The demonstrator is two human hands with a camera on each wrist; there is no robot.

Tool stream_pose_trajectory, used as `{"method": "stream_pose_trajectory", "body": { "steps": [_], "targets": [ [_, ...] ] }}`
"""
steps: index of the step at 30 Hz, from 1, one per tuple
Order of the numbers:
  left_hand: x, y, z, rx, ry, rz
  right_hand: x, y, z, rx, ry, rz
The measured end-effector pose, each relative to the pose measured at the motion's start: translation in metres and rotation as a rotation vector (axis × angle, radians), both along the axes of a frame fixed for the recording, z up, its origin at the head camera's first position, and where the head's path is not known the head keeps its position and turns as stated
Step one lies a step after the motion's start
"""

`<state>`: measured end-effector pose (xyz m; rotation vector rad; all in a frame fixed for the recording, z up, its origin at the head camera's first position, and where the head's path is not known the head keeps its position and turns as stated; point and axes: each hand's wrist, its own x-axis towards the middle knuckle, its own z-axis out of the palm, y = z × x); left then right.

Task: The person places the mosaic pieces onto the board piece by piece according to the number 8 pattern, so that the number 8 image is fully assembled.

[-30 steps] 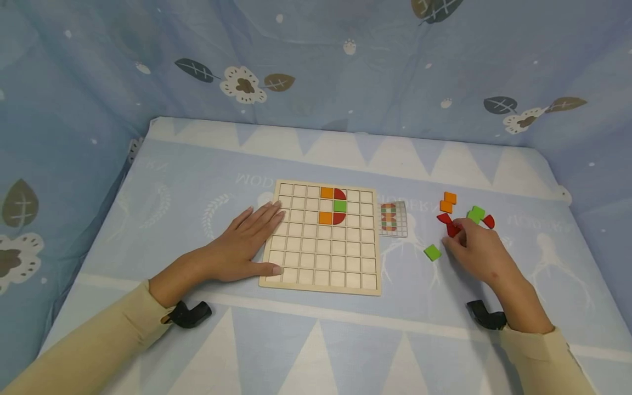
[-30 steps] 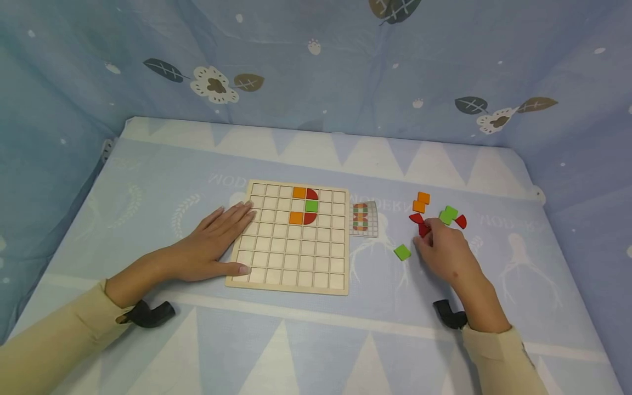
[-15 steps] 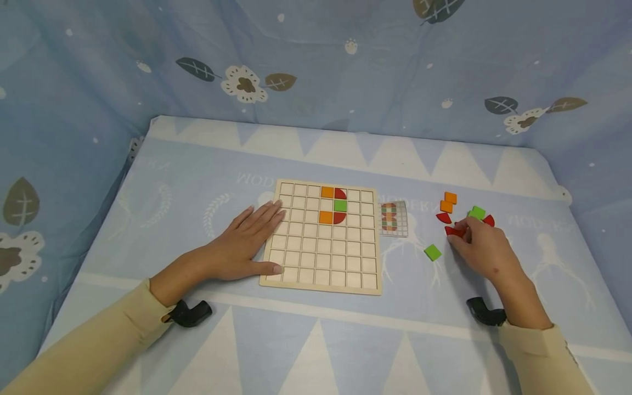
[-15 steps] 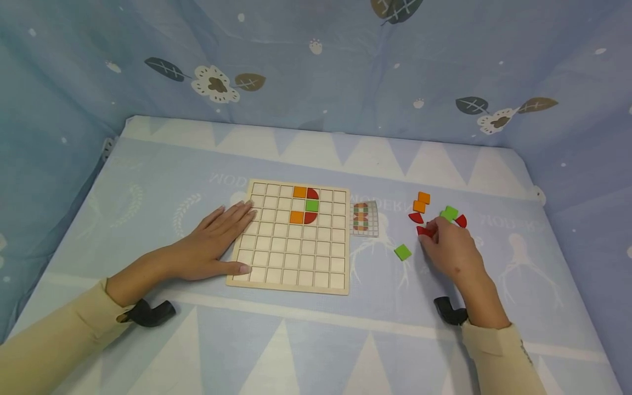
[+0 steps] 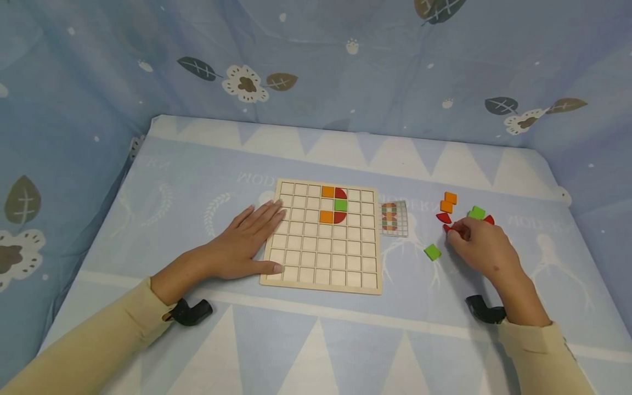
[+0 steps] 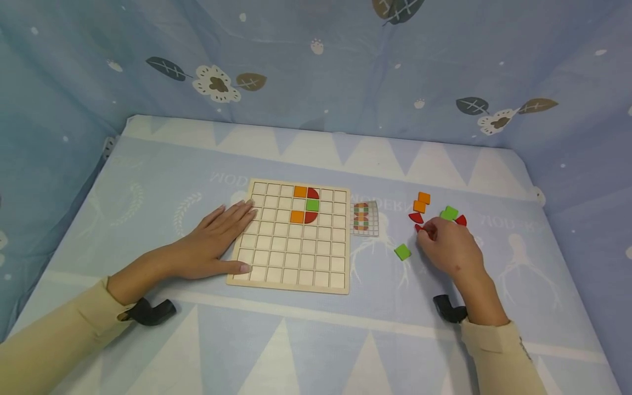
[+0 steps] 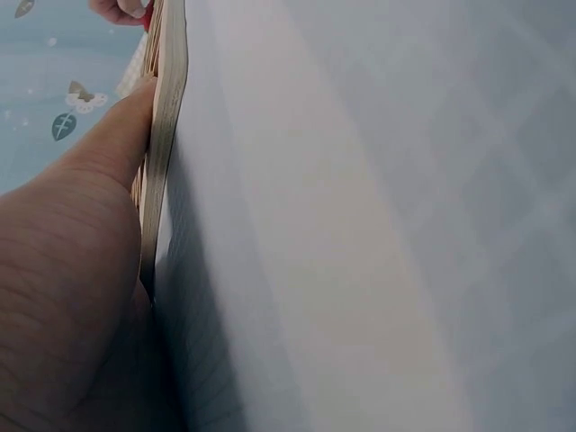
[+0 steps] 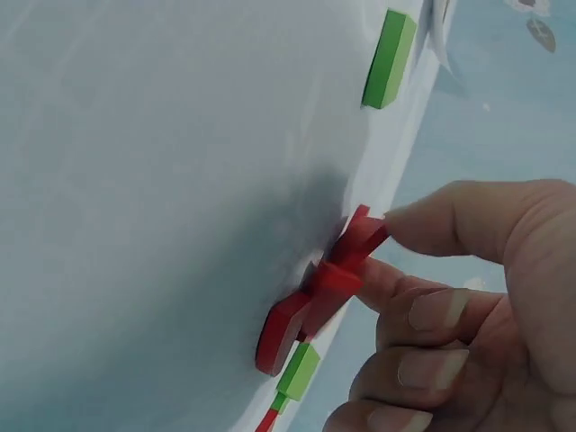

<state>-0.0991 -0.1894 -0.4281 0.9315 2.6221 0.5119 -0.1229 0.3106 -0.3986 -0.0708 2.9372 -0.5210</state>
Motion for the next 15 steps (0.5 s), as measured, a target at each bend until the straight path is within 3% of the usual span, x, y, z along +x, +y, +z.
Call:
{"method": "stream_pose_trajectory", "body": {
  "steps": [8,15],
  "targets": [
    [0.0001,-0.0004,0.002,-0.01,-0.003,0.002,0.0009,-0.0043,-0.0006,0.027,0.142,-0.028],
    [-0.0002,-0.0007,0.0018,0.0,0.0,-0.003,-0.0018,-0.0047,0.0032,0.021,0.105,-0.071]
  ]
}}
